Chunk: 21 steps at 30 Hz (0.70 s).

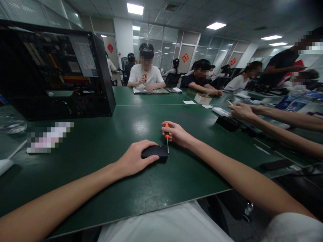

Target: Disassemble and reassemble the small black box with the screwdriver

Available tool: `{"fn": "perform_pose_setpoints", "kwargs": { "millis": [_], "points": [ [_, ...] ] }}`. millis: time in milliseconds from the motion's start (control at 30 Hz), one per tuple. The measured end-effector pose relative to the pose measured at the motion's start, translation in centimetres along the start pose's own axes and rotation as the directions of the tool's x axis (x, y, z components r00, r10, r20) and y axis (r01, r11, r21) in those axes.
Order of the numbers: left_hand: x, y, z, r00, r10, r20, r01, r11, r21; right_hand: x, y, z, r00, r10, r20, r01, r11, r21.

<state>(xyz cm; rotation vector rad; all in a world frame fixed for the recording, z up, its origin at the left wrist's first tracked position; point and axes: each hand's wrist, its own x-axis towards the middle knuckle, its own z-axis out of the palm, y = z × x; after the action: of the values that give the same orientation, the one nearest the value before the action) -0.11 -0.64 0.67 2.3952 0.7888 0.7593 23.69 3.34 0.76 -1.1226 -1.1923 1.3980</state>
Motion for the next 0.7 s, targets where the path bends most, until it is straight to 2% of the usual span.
{"fn": "perform_pose_setpoints", "kwargs": {
  "millis": [267,467,700],
  "points": [
    [0.03,0.09,-0.09,1.000,-0.010,0.012,0.009,1.000,0.019,0.05,0.40,-0.21,0.995,0.067,0.069,-0.071,0.996,0.051],
    [0.14,0.04,-0.14,1.000,-0.016,0.022,0.016,1.000,0.013,0.11,0.68,-0.03,0.995,0.060,0.080,-0.068,0.992,0.102],
    [0.08,-0.22,-0.03,1.000,-0.008,0.025,0.008,0.999,0.035,-0.45,0.70,0.44,0.982,0.120,0.145,-0.135,0.987,0.093]
  ]
}}
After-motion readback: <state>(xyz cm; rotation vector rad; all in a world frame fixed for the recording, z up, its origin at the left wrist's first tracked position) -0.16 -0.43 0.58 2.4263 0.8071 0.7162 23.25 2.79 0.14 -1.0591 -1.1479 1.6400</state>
